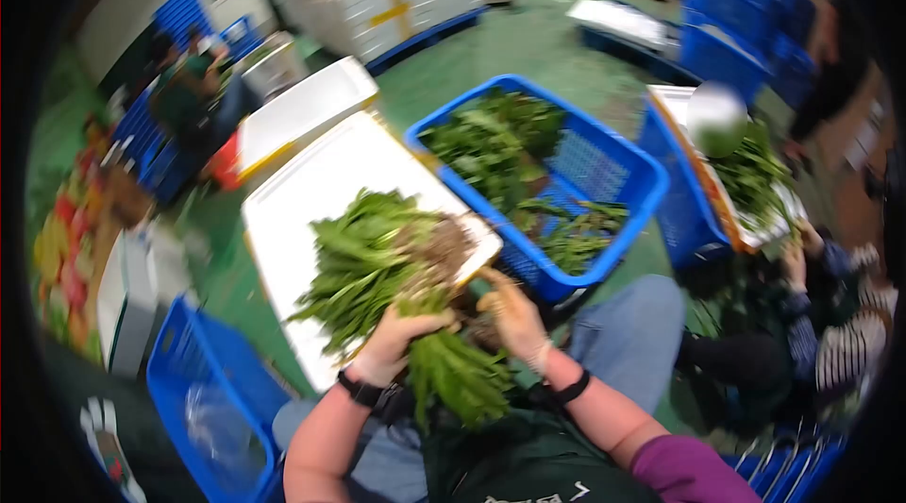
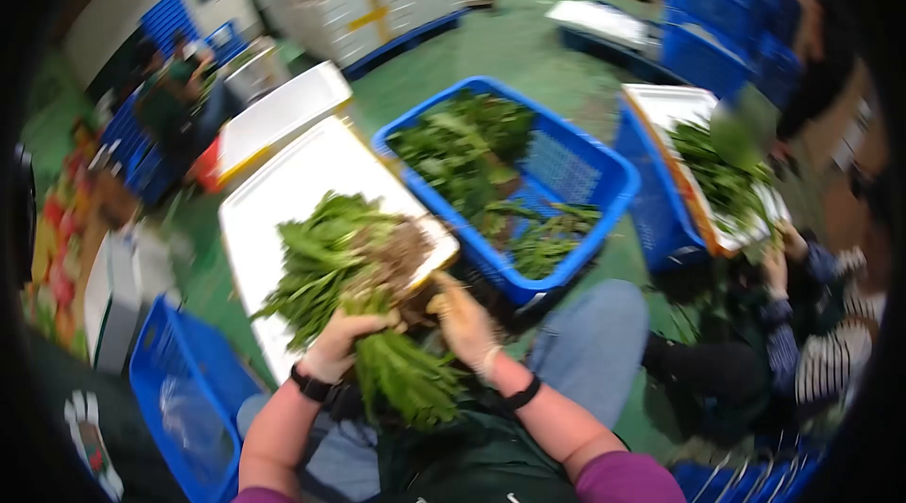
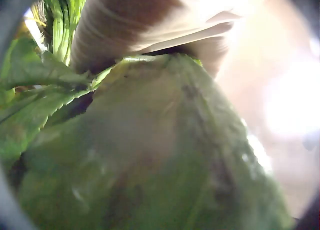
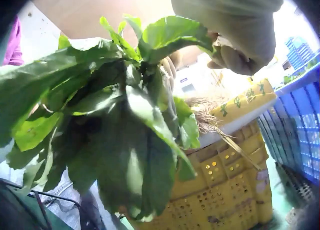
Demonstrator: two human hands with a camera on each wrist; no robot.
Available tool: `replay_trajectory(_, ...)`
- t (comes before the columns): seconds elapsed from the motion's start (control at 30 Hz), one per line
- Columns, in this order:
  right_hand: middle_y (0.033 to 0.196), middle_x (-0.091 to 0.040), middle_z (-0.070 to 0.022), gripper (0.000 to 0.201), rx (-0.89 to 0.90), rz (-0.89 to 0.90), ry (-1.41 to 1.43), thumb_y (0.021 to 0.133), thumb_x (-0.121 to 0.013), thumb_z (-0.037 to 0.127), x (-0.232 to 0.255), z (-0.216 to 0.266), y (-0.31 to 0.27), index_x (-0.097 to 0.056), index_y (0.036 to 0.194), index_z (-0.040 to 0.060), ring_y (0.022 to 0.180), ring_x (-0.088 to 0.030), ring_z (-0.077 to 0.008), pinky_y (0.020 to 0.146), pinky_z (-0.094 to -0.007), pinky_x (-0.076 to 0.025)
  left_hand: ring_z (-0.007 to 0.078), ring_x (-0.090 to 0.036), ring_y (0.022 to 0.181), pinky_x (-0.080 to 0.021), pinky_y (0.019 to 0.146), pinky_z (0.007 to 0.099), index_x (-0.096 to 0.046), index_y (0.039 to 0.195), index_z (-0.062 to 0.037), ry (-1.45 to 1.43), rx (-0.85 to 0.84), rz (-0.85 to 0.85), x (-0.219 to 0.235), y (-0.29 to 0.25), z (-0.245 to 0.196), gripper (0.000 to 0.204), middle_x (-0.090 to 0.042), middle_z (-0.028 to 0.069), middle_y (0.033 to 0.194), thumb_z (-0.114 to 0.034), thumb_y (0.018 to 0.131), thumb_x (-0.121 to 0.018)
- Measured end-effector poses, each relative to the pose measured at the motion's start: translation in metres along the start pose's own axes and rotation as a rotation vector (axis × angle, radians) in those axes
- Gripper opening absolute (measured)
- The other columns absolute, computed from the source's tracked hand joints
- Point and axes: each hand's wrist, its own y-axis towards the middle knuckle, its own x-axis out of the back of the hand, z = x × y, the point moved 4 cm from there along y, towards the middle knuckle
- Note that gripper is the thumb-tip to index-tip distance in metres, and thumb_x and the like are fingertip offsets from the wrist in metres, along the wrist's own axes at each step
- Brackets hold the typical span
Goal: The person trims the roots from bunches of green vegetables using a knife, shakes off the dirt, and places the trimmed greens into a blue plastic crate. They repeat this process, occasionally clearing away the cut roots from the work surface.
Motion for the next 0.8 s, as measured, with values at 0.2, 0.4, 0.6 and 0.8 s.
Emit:
replay_trajectory(0.2,0.100,-0.060,-0.0003,0.042,-0.117,0.047,0.155,0.107,-0.050,0.017,0.001,0.027,-0.003,-0.049,0.147,0.0036,0.077,-0.051,-0.0057,0.071,-0.0203,-0.045,0.0192,-0.067,0.091,-0.054,0.086,0.0326,-0.061,0.116,0.0005,0.079,-0.091,0.018,0.016,0.006,0.005,0.033,-0.069,0.0085,0.096,-0.005,0.085,-0.070)
replay_trajectory(0.4,0.109,-0.065,-0.0098,0.047,0.164,0.173,-0.098,0.105,-0.054,0.021,-0.003,0.069,-0.005,-0.049,0.145,-0.0030,0.090,-0.055,-0.0134,0.084,-0.0309,-0.048,0.0122,-0.065,0.096,-0.051,0.092,0.0293,-0.056,0.134,-0.0001,0.107,-0.106,0.012,0.010,0.005,0.008,0.053,-0.068,0.0034,0.112,-0.001,0.084,-0.075)
replay_trajectory(0.6,0.134,-0.062,-0.0129,0.052,-0.045,0.186,0.111,0.104,-0.057,0.020,-0.011,0.063,-0.011,-0.043,0.149,-0.0031,0.119,-0.058,-0.0159,0.103,-0.0296,-0.043,0.0106,-0.058,0.112,-0.046,0.103,0.0291,-0.052,0.139,0.0002,0.207,-0.112,0.057,0.017,0.013,0.025,0.059,-0.064,0.0033,0.126,-0.004,0.085,-0.076)
replay_trajectory(0.8,0.135,-0.062,-0.0111,0.052,0.016,0.162,0.151,0.104,-0.057,0.019,-0.009,0.058,-0.006,-0.043,0.149,-0.0025,0.120,-0.056,-0.0133,0.104,-0.0292,-0.043,0.0113,-0.059,0.111,-0.047,0.100,0.0296,-0.053,0.137,0.0001,0.246,-0.141,0.022,0.011,0.019,0.031,0.057,-0.065,0.0039,0.124,-0.006,0.086,-0.076)
